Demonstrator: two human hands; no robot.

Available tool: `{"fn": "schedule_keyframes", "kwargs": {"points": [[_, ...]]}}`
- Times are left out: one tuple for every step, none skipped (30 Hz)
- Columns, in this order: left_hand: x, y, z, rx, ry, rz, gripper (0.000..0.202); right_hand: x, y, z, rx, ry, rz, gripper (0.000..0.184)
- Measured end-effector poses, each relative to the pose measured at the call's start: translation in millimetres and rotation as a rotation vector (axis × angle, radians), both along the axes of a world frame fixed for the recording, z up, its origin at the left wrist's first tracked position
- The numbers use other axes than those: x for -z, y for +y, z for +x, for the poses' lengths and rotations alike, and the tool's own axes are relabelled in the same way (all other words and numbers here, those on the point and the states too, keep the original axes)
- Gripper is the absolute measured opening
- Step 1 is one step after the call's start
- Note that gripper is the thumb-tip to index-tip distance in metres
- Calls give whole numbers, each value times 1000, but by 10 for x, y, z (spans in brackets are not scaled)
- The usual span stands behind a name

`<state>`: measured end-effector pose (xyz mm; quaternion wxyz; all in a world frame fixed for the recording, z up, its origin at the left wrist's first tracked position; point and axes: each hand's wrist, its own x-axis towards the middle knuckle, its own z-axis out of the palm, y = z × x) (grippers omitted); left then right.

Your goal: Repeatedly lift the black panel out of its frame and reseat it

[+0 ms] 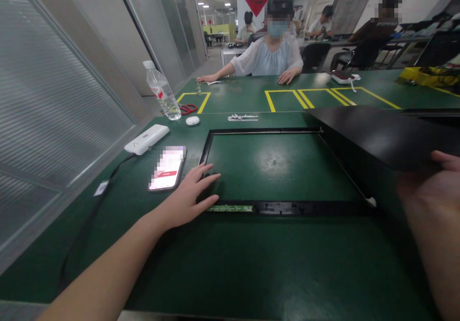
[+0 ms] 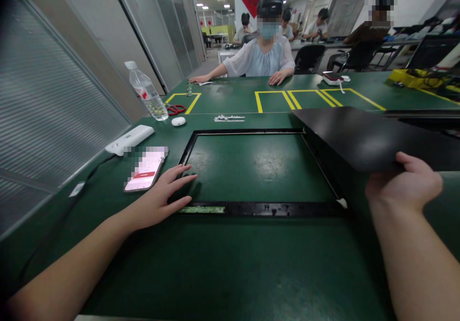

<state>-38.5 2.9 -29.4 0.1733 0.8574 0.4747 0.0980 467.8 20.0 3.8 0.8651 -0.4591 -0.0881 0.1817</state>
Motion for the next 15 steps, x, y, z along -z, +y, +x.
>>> {"fn": "schedule_keyframes", "kwargs": {"points": [[-16,-5,10,4,3,-13,63,-18,-8,-7,1,35,6,13],[-30,-9,20,5,5,-27,62,-41,-17,-25,7,73,4,14],[-42,-12,27,5,7,-41,62,-67,-25,-51,13,105,-6,14],[-51,-14,33,4,5,-51,61,-90,-32,-78,23,124,-24,15],[-57,-15,35,3,0,-59,60,-110,-39,-102,33,145,-48,15],[-58,-15,35,2,-10,-63,59,-123,-45,-119,44,165,-71,15],[-57,-13,34,3,-22,-65,59,-129,-50,-128,54,182,-92,15],[-54,-11,31,4,-31,-68,58,-129,-55,-127,60,193,-104,15],[-50,-8,27,6,-37,-71,58,-124,-59,-119,67,204,-111,16],[-45,-5,23,6,-41,-74,58,-115,-61,-105,76,213,-110,16],[-42,-2,21,6,-43,-76,58,-106,-64,-88,84,218,-106,16],[-40,-1,20,5,-45,-76,58,-98,-65,-70,94,220,-104,17],[-41,0,21,6,-47,-76,58,-92,-67,-53,98,219,-107,17],[-44,0,23,6,-47,-75,58,-89,-68,-39,104,213,-111,17],[-50,-1,27,6,-42,-76,58,-90,-70,-30,108,207,-116,17]]}}
